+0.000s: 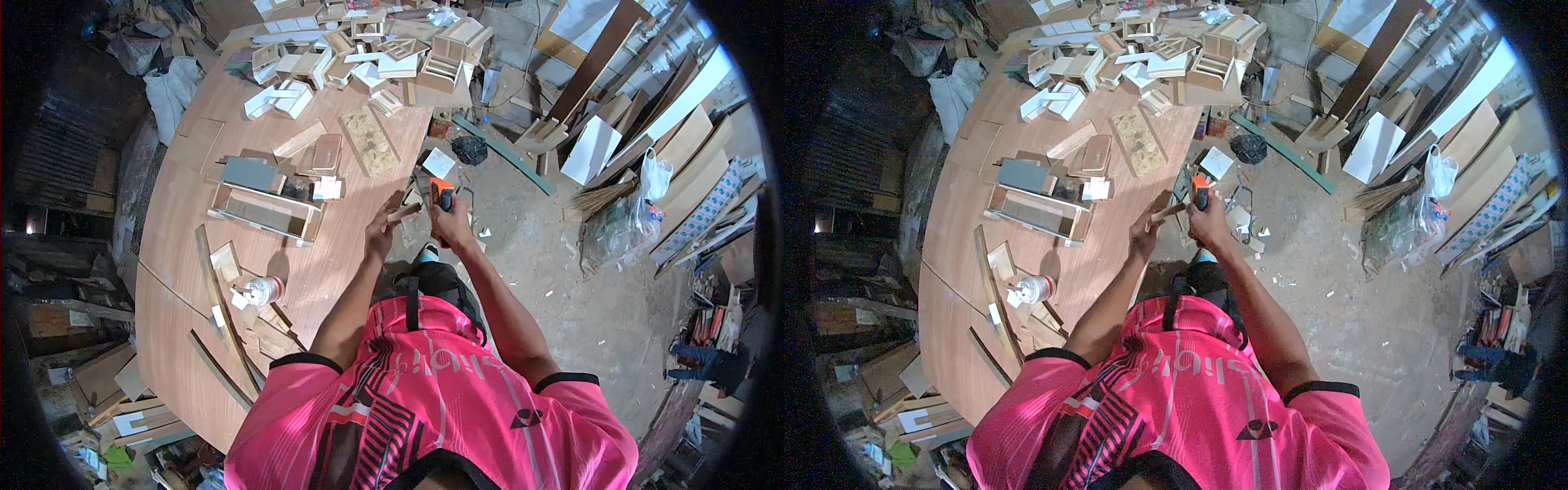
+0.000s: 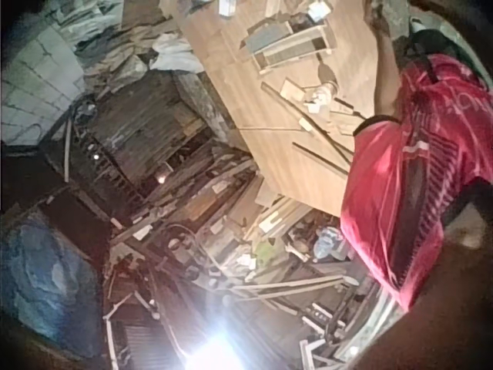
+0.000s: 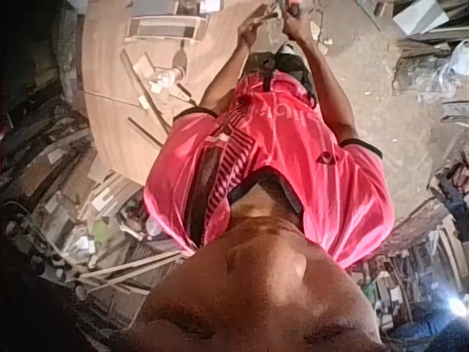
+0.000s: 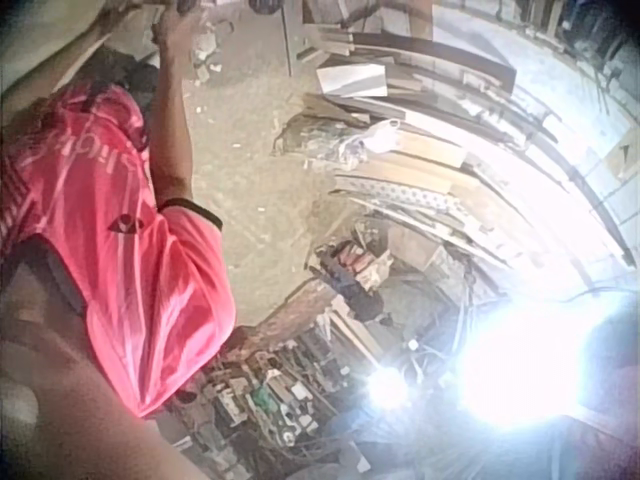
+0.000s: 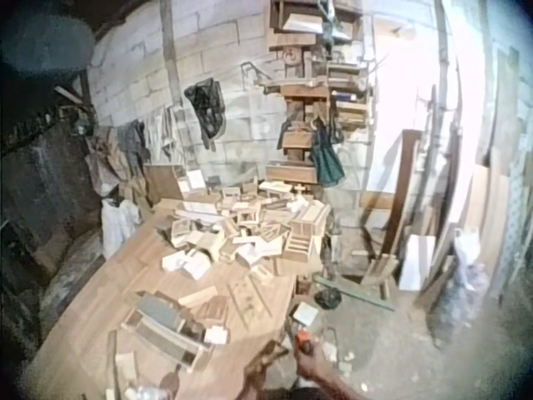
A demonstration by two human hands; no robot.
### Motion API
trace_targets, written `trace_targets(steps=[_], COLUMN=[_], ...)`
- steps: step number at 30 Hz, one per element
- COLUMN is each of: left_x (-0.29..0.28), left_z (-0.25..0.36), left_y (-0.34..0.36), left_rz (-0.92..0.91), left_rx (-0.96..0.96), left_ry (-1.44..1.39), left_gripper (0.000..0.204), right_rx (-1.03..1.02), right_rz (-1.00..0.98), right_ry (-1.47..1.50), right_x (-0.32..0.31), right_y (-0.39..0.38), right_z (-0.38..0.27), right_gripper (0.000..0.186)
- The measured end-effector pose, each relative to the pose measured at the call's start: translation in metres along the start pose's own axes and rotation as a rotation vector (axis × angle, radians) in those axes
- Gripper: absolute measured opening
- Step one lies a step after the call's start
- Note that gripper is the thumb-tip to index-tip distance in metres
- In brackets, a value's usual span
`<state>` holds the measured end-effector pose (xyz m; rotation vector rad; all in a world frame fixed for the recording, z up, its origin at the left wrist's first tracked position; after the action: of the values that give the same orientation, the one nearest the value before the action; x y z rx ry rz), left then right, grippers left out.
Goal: The recorder uses a handsaw to cut pieces of wood and manages various small wooden project components on a workbench.
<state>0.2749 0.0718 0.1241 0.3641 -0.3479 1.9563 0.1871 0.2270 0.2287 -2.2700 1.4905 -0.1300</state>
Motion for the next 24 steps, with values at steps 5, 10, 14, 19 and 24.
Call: trace_targets(steps=[5, 10, 14, 19, 24], left_x=[-0.005, -0.032, -0.037, -0.041, -0.036], left_z=[0.006, -0.017, -0.027, -0.005, 0.045], left_y=[-0.005, 0.007, 0.012, 0.001, -0.015], left_rz=[-0.061, 0.029, 0.107, 0.148, 0.165], left_rx=[0.112, 0.035, -0.021, -0.221, -0.241], left_ry=[0.281, 0.12, -0.279, -0.18, 0.036], left_gripper=[0.035, 0.035, 0.04, 0.04, 0.045], right_rx=[-0.106, -0.023, 0.064, 0.036, 0.037], right_rz=[-0.019, -0.096, -0.068, -0.041, -0.085], right_ry=[0.008, 0.062, 0.05, 0.032, -0.011], right_x=[0.014, 0.03, 0.035, 0.036, 0.035], right_y=[-0.001, -0.009, -0.014, -0.012, -0.015], right_z=[-0.004, -0.006, -0.002, 0.005, 0.018], right_gripper=[0.014, 0.016, 0.016, 0.018, 0.023])
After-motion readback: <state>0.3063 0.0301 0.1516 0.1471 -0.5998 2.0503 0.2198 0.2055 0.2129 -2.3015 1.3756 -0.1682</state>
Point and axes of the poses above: each hand's wrist, its own y-axis towards the middle knuckle, its own x-axis out of the palm, z = x × y, the point moved 6 cm from there along y, towards the middle knuckle, and after that the axes turned 4 degrees about -y, right-handed, at the moved point
